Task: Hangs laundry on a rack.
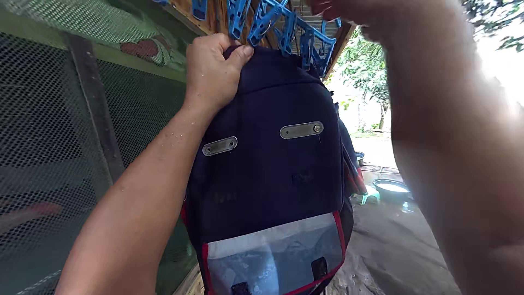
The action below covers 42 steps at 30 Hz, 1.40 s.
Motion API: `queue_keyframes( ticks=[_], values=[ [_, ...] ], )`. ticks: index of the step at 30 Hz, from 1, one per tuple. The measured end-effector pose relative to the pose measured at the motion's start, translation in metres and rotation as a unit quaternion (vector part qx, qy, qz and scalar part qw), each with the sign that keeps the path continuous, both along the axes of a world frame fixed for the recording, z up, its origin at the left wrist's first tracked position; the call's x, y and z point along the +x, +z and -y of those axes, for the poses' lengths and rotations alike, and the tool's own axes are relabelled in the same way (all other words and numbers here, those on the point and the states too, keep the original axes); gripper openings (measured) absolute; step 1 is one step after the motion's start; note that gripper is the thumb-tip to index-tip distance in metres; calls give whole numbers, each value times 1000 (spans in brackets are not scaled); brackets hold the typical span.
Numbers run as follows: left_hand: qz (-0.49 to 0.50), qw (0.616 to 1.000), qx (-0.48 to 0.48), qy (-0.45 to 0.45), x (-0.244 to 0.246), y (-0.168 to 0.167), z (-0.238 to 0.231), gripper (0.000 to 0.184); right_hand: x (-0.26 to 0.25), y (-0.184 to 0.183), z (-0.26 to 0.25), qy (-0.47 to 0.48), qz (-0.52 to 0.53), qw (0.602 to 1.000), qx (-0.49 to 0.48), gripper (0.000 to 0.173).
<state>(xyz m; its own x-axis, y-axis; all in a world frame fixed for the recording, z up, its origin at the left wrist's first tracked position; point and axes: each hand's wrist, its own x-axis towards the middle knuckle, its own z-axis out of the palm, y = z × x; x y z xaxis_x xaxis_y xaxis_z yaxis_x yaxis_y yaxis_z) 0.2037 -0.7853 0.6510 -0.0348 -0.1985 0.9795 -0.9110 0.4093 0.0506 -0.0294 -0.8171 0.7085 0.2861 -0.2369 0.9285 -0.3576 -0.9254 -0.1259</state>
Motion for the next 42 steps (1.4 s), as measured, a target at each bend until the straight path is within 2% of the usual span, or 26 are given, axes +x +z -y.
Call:
queue_keyframes(
  ticks=[2,6,15,19,24,28,32,36,39,42],
  values=[
    [5,1000,-4,0,1,1,-1,31,22,15,10,37,-54,995,69,17],
    [12,1000,-13,-2,8,1,-2,30,32,28,25,99,-63,983,138,8],
    [46,998,-39,-9,19,-2,-5,30,27,28,34,216,-88,961,149,13],
    [51,998,-42,-3,19,-2,-8,31,33,28,30,191,-79,964,165,16],
    [51,998,-43,10,23,-1,-7,31,37,29,31,171,-109,969,141,9],
    [42,998,-42,5,21,-1,-8,28,41,29,30,203,-98,962,154,15],
    [39,998,-42,10,19,-3,-8,25,37,28,34,188,-107,967,133,14],
    [49,998,-38,4,16,-4,-10,24,38,26,33,214,-64,962,159,22],
    [51,998,-41,-22,18,-6,-9,21,40,23,30,200,-39,960,194,26],
    [51,997,-45,-40,17,-7,-9,19,44,19,24,207,-25,960,189,28]
  ],
)
